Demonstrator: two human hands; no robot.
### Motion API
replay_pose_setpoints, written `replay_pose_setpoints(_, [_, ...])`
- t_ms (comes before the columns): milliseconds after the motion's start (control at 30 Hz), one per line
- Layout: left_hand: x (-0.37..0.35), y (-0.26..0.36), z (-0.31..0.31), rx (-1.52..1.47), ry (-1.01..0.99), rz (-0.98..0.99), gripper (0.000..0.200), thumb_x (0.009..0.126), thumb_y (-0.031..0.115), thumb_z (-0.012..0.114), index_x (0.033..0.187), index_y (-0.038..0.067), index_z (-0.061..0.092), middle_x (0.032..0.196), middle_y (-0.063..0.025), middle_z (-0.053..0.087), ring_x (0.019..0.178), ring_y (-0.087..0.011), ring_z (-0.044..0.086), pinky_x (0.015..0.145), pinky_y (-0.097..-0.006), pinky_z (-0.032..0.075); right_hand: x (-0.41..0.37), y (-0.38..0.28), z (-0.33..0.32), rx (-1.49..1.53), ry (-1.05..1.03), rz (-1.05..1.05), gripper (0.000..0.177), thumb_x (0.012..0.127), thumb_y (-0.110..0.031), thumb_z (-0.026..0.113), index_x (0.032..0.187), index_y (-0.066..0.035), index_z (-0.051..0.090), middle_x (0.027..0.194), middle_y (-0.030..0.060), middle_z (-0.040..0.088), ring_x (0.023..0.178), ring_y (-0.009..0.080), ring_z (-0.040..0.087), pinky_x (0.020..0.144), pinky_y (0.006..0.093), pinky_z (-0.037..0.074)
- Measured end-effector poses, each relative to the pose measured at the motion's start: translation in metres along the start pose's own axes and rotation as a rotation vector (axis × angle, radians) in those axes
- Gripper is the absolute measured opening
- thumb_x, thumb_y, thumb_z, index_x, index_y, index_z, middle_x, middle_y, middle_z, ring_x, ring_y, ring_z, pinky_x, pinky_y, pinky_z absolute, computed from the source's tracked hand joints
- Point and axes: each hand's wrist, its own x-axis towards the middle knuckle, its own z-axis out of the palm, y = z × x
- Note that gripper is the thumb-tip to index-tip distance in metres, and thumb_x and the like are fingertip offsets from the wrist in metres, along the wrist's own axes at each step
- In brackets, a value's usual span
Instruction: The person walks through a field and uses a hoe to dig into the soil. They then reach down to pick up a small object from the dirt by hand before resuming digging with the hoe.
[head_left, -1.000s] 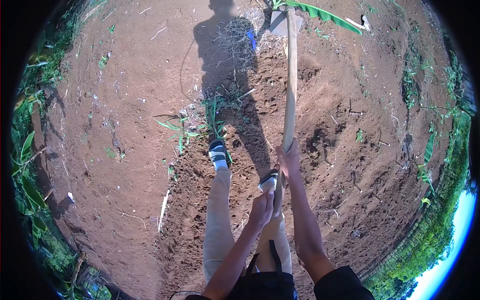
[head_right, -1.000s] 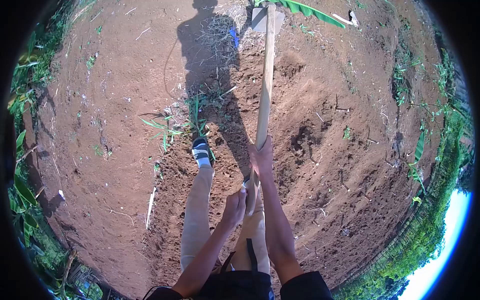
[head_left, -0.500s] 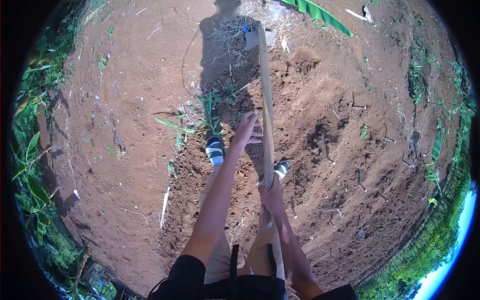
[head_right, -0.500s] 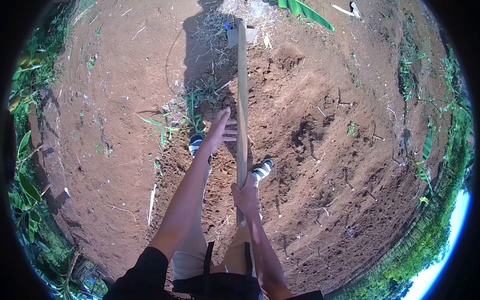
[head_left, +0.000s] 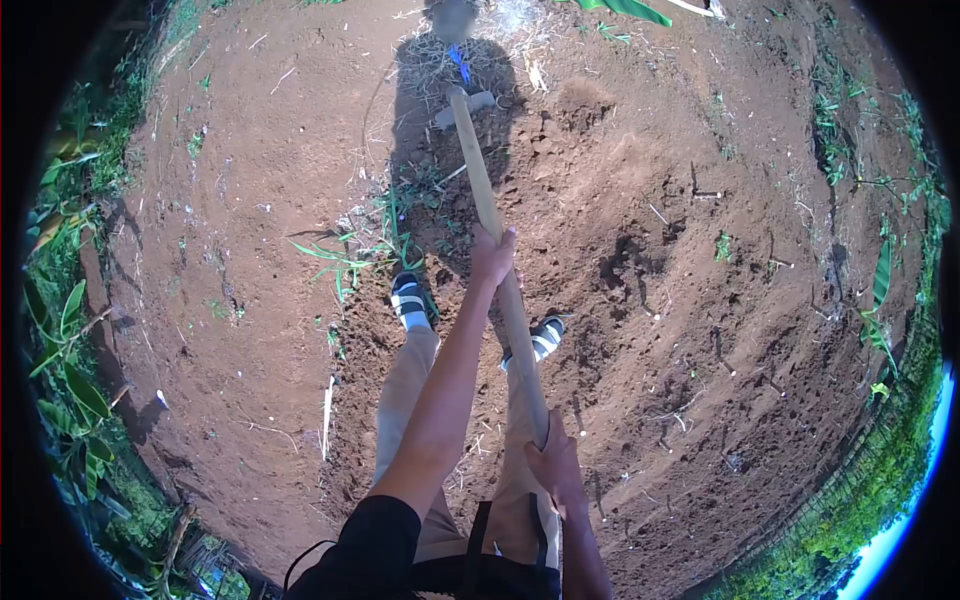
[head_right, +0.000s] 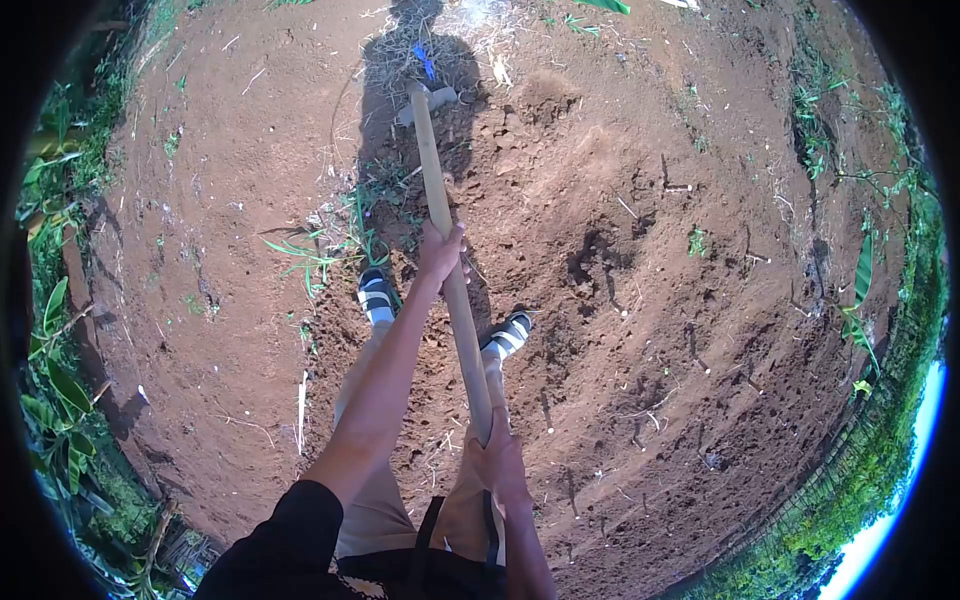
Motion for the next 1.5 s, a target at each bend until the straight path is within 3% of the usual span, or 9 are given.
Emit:
replay_pose_setpoints(233, [-0.027, -0.016, 0.052, -0.322, -0.001, -0.040, 0.034, 0.084, 0.001, 0.058, 0.108, 0.008, 0.035, 0.072, -0.0073, 0.049, 0.042, -0.0141, 0.046, 0.033, -0.0304, 0.042, -0.030, 0.138, -0.013, -0.162, 0.140, -0.079, 0.040, 0.072, -0.011, 0.062, 0.109, -0.005, 0.046, 0.076, 0.0274, 0.060, 0.071, 0.0465, 0.061, 0.067, 0.0511, 0.050])
replay_pose_setpoints(433, [-0.103, -0.077, 0.081, -0.376, 0.035, 0.034, 0.056, 0.079, -0.002, 0.059, 0.126, 0.002, 0.028, 0.072, -0.0105, 0.052, 0.040, -0.0165, 0.051, 0.031, -0.0295, 0.043, -0.014, 0.268, 0.004, -0.164, 0.220, -0.019, 0.056, 0.069, -0.011, 0.066, 0.120, 0.004, 0.049, 0.074, 0.0247, 0.061, 0.070, 0.0420, 0.063, 0.068, 0.0470, 0.051])
replay_pose_setpoints(533, [-0.091, -0.074, 0.074, -0.261, 0.094, 0.074, 0.041, 0.079, -0.004, 0.059, 0.110, 0.008, 0.034, 0.070, -0.0080, 0.048, 0.040, -0.0137, 0.048, 0.029, -0.0267, 0.039, -0.001, 0.279, 0.020, -0.168, 0.249, -0.103, 0.055, 0.068, -0.013, 0.069, 0.118, 0.002, 0.051, 0.072, 0.0246, 0.062, 0.064, 0.0390, 0.063, 0.061, 0.0443, 0.052])
replay_pose_setpoints(633, [-0.048, -0.019, 0.047, -0.257, 0.133, 0.049, 0.035, 0.081, 0.001, 0.060, 0.105, 0.006, 0.035, 0.072, -0.0088, 0.050, 0.041, -0.0142, 0.048, 0.031, -0.0284, 0.041, 0.026, 0.200, 0.010, -0.161, 0.211, -0.090, 0.034, 0.071, -0.013, 0.067, 0.103, -0.007, 0.054, 0.064, 0.0225, 0.060, 0.060, 0.0394, 0.063, 0.053, 0.0457, 0.050])
replay_pose_setpoints(900, [0.078, 0.056, -0.059, -0.054, 0.159, 0.100, 0.036, 0.080, 0.007, 0.062, 0.103, 0.000, 0.035, 0.075, -0.0105, 0.052, 0.045, -0.0153, 0.052, 0.036, -0.0321, 0.049, 0.033, 0.003, 0.034, -0.023, 0.178, -0.371, 0.048, 0.080, -0.005, 0.062, 0.124, -0.002, 0.045, 0.074, 0.0251, 0.062, 0.061, 0.0371, 0.064, 0.056, 0.0441, 0.052])
replay_pose_setpoints(1033, [0.099, 0.017, -0.085, 0.024, 0.074, 0.015, 0.036, 0.079, 0.008, 0.062, 0.102, 0.000, 0.036, 0.074, -0.0098, 0.052, 0.046, -0.0153, 0.053, 0.036, -0.0325, 0.049, -0.005, -0.024, 0.067, -0.059, 0.140, -0.302, 0.059, 0.083, -0.017, 0.062, 0.135, -0.008, 0.035, 0.071, 0.0237, 0.063, 0.061, 0.0389, 0.064, 0.054, 0.0450, 0.052])
replay_pose_setpoints(1167, [0.069, -0.020, -0.101, -0.048, 0.060, -0.094, 0.018, 0.082, 0.007, 0.059, 0.093, 0.004, 0.045, 0.065, -0.0042, 0.047, 0.043, -0.0133, 0.047, 0.035, -0.0321, 0.045, -0.042, -0.026, 0.077, -0.187, 0.051, -0.153, 0.058, 0.080, -0.011, 0.062, 0.132, -0.002, 0.037, 0.078, 0.0287, 0.063, 0.073, 0.0430, 0.064, 0.067, 0.0491, 0.052])
replay_pose_setpoints(1200, [0.064, -0.023, -0.105, -0.090, 0.028, -0.118, 0.018, 0.082, 0.007, 0.059, 0.094, 0.005, 0.045, 0.065, -0.0041, 0.046, 0.042, -0.0131, 0.046, 0.035, -0.0318, 0.044, -0.052, -0.024, 0.080, -0.201, 0.042, -0.118, 0.063, 0.077, -0.010, 0.064, 0.135, -0.008, 0.037, 0.077, 0.0218, 0.064, 0.082, 0.0415, 0.063, 0.074, 0.0497, 0.051])
replay_pose_setpoints(1500, [-0.015, -0.035, -0.079, -0.217, 0.071, -0.175, 0.030, 0.082, 0.007, 0.060, 0.099, 0.005, 0.035, 0.066, -0.0060, 0.047, 0.042, -0.0139, 0.047, 0.033, -0.0309, 0.044, -0.103, 0.011, 0.041, -0.268, 0.026, -0.003, 0.060, 0.076, -0.014, 0.066, 0.130, -0.008, 0.039, 0.080, 0.0266, 0.064, 0.075, 0.0433, 0.064, 0.070, 0.0493, 0.052])
